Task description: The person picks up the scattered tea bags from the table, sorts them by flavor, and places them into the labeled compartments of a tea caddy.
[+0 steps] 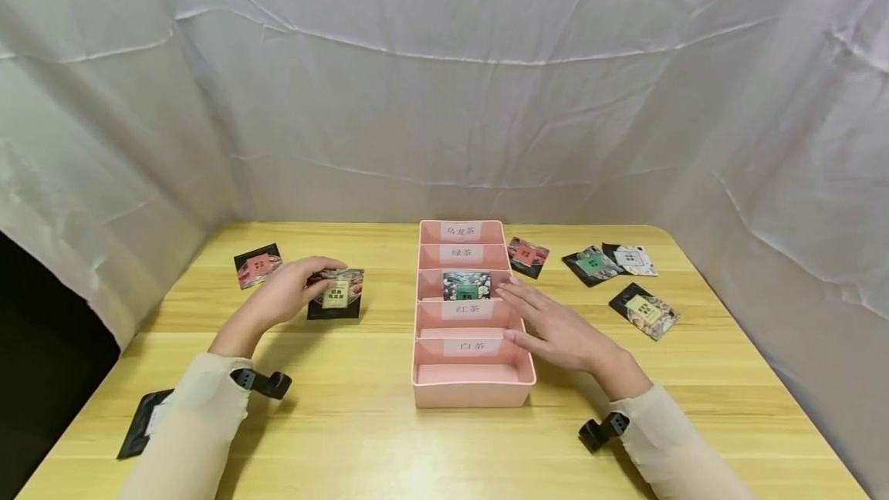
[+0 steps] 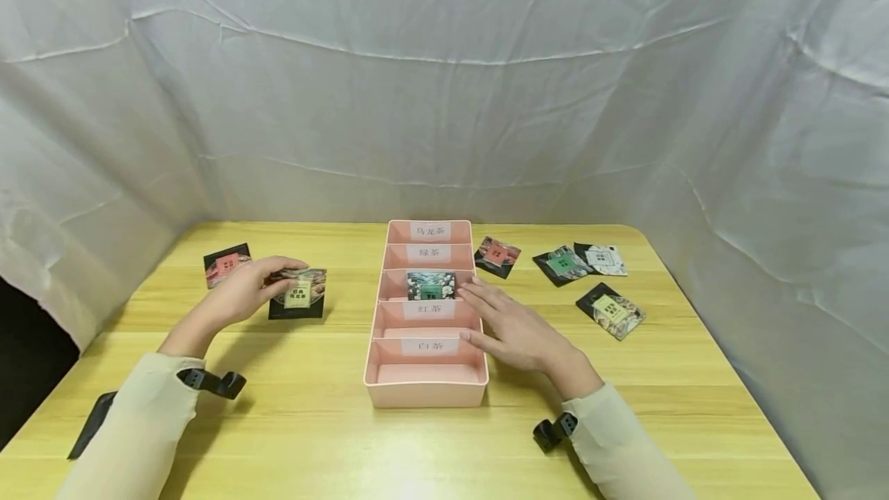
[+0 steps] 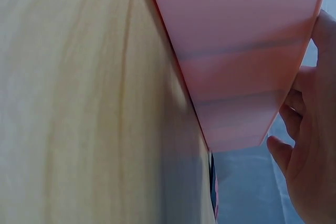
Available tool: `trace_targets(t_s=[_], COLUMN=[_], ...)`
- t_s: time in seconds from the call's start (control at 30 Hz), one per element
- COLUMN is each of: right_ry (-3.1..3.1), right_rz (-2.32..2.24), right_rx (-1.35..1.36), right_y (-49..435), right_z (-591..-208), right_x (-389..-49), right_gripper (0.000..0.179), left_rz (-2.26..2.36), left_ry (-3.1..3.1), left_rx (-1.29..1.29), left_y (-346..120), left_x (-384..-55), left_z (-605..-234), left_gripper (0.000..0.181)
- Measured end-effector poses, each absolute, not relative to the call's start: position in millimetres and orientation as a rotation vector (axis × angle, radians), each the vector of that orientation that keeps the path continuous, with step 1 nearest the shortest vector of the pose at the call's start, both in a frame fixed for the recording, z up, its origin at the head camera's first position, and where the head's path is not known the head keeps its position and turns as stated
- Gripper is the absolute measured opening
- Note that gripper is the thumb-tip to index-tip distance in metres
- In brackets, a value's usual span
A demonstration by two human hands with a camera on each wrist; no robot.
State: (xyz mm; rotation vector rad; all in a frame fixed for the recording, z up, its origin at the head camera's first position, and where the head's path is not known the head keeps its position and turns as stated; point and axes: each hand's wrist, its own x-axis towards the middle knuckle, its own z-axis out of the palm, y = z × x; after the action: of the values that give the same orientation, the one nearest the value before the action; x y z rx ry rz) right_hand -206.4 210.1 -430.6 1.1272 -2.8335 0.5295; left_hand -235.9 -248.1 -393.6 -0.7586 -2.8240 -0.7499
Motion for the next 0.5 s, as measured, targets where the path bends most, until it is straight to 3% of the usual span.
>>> trace_targets(t_s=[0.5], right_ry=[-2.825], right_rz=[0.532], right_rx=[1.13], right_y=[209.7], right_z=[-429.7], right_x=[-205.4], right_gripper=[0.069], left_rz=[-0.837], left_ry=[-2.78], left_rx=[-0.732], left_y=[-214.1], left_x=[-257.6], left_z=[-367.5], left_gripper=[0.038])
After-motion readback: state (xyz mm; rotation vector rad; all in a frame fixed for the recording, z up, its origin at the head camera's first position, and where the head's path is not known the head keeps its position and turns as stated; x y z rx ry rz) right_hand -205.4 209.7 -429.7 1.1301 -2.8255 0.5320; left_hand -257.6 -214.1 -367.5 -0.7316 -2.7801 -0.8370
